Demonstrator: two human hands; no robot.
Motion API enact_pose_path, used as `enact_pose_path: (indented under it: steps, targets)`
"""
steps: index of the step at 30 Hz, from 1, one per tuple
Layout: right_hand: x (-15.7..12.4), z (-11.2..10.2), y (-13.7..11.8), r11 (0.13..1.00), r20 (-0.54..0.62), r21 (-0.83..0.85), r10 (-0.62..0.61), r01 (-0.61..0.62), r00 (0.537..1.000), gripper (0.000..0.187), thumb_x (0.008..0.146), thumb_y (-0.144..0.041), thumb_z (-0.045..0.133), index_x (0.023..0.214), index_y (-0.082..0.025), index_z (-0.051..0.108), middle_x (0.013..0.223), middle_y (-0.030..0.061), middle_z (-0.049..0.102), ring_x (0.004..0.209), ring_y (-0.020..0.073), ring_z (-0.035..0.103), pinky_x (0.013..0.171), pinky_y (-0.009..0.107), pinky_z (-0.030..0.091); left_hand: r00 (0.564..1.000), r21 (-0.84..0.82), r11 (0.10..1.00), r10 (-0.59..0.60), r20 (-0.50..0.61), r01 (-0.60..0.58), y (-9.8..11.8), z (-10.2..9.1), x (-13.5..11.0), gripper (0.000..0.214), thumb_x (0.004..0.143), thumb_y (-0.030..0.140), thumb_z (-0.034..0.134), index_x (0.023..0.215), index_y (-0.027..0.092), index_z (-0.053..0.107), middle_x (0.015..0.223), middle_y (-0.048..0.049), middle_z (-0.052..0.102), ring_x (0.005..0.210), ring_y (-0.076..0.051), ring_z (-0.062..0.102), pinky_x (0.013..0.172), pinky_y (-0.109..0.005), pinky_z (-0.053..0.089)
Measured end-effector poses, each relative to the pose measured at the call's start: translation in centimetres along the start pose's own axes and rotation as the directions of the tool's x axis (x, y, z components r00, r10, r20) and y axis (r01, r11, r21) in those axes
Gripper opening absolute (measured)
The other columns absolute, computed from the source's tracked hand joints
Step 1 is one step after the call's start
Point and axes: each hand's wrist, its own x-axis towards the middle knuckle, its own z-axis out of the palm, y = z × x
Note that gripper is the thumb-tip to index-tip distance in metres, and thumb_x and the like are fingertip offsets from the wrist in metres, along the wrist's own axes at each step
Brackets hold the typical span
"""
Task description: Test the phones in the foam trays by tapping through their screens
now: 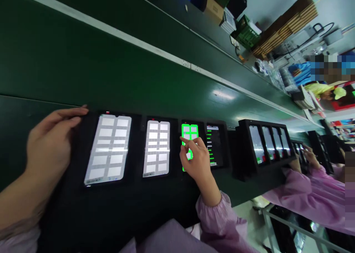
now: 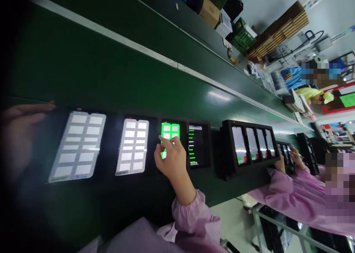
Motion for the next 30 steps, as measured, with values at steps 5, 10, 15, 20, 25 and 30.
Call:
enact_pose_path:
  steps: [5,10,15,20,25,30]
  targets:
    - [0.8,-1.1,-0.4,0.998,-0.056,0.042,0.053,-0.050,0.997,0.022,0.099,-0.014,0.052,0.082,-0.024,0.062,0.081,0.0030,0.078,0.072,0.0175,0.071,0.063,0.028,0.054,0.996,-0.043,0.997,-0.071,-0.049,0.069,1.8,0.3,-0.6,0.024,0.054,0.035,0.070,0.075,0.025,0.073,0.102,-0.0039,0.075,0.132,-0.038,0.060,0.136,-0.067,0.021]
    - [2.8,-0.6,-1.3,0.990,0.133,0.131,0.035,-0.052,0.990,0.022,0.102,-0.018,0.050,0.083,-0.023,0.061,0.114,0.0067,0.082,0.065,0.0113,0.071,0.057,0.024,0.050,0.991,-0.038,0.992,-0.124,-0.057,0.122,2.4,0.6,-0.6,0.022,0.049,0.036,0.069,0.069,0.026,0.072,0.097,-0.0037,0.075,0.132,-0.039,0.061,0.135,-0.063,0.025]
    - [5.1,1.0,-1.5,0.999,0.301,-0.032,0.024,-0.015,0.953,0.025,0.105,-0.022,0.049,0.118,-0.020,0.070,0.120,0.0073,0.081,0.073,0.0142,0.075,0.063,0.024,0.051,0.990,-0.081,0.987,-0.138,-0.027,0.135,2.0,0.3,0.0,0.022,0.050,0.036,0.069,0.069,0.026,0.072,0.096,-0.0029,0.076,0.134,-0.036,0.060,0.136,-0.057,0.027]
    - [6.3,2.2,-1.8,0.997,0.360,-0.070,0.008,0.018,0.933,0.031,0.106,-0.023,0.049,0.128,-0.019,0.070,0.109,0.0065,0.082,0.077,0.0166,0.076,0.062,0.024,0.049,0.991,-0.097,0.987,-0.131,0.003,0.131,1.7,-0.1,0.2,0.019,0.053,0.035,0.069,0.069,0.026,0.073,0.099,-0.0026,0.076,0.135,-0.035,0.060,0.136,-0.054,0.027]
    - [7.2,3.2,-3.0,0.995,0.429,-0.067,-0.038,0.073,0.903,0.036,0.105,-0.026,0.050,0.134,-0.019,0.070,0.096,0.0032,0.083,0.074,0.0156,0.075,0.064,0.025,0.049,0.988,-0.098,0.983,-0.156,0.018,0.157,2.0,-0.3,0.2,0.017,0.054,0.034,0.067,0.068,0.026,0.072,0.097,-0.0029,0.076,0.137,-0.035,0.059,0.136,-0.054,0.027]
    - [7.9,3.8,-3.9,0.990,0.455,-0.074,-0.072,0.119,0.888,0.038,0.106,-0.027,0.047,0.134,-0.017,0.071,0.090,0.0036,0.082,0.075,0.0166,0.076,0.064,0.026,0.049,0.985,-0.097,0.980,-0.170,0.024,0.172,1.9,-0.2,0.3,0.018,0.054,0.035,0.068,0.069,0.027,0.073,0.101,-0.0029,0.077,0.137,-0.035,0.059,0.136,-0.056,0.027]
